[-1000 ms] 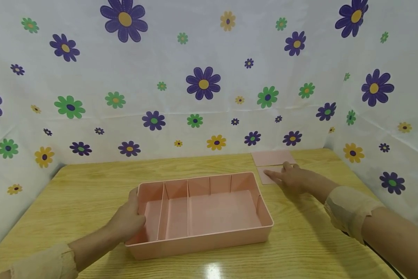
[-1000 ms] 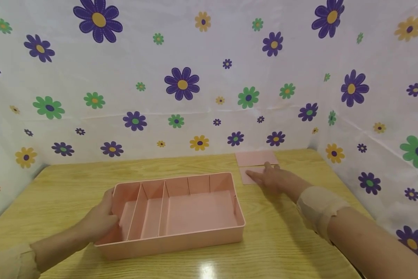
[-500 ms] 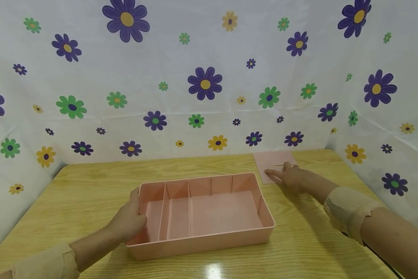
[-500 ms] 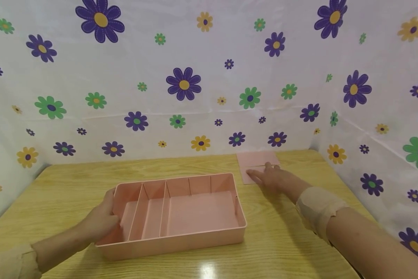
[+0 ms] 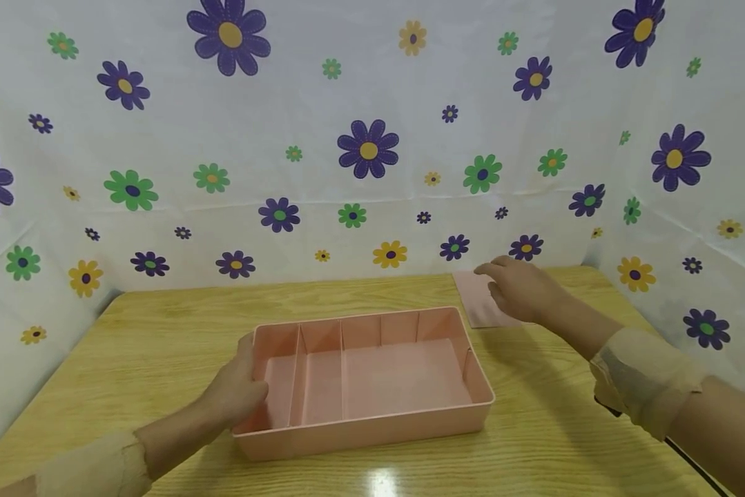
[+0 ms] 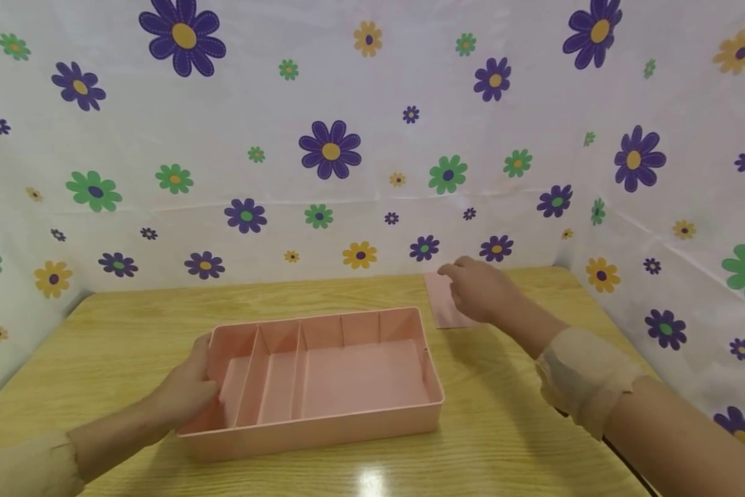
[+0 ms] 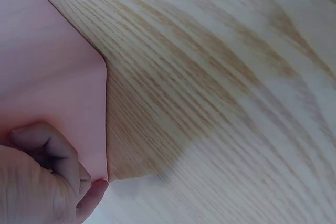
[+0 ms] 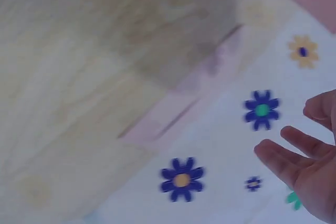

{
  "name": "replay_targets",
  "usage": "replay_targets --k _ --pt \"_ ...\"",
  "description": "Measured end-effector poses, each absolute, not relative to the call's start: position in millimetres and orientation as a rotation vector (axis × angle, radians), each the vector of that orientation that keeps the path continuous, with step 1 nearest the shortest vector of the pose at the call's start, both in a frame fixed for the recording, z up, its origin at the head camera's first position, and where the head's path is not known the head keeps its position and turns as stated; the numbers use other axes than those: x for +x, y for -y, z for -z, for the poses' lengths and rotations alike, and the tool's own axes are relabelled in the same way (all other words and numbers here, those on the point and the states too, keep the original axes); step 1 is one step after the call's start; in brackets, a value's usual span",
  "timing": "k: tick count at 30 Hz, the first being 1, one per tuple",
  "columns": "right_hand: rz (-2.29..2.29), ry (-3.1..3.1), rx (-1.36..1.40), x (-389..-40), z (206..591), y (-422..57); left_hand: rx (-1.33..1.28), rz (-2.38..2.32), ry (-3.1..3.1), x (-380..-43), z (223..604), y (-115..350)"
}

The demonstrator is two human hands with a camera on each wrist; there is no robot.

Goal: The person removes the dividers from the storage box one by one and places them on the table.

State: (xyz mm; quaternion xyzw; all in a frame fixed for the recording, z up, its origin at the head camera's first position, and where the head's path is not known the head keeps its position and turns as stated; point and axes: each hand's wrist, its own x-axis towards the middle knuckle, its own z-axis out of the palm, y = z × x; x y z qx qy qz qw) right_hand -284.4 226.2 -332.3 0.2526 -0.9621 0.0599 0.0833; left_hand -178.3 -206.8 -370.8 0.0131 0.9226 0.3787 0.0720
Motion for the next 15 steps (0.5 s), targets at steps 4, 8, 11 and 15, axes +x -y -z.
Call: replay_targets --k 4,8,11,15 --pt "-0.514 2.844 0.707 -273 310 -198 0.074 -1.141 -2.809 -181 371 204" --pt "-1.079 2.832 0.584 -258 297 -167 0.069 -1.15 -2.804 -182 371 201" --pt "-1.376 2.855 0.461 -246 291 -141 0.052 -1.152 -2.791 -181 370 200" --pt "-1.658 2.926 0.341 -233 293 -109 0.05 -1.17 -2.78 -180 369 199"
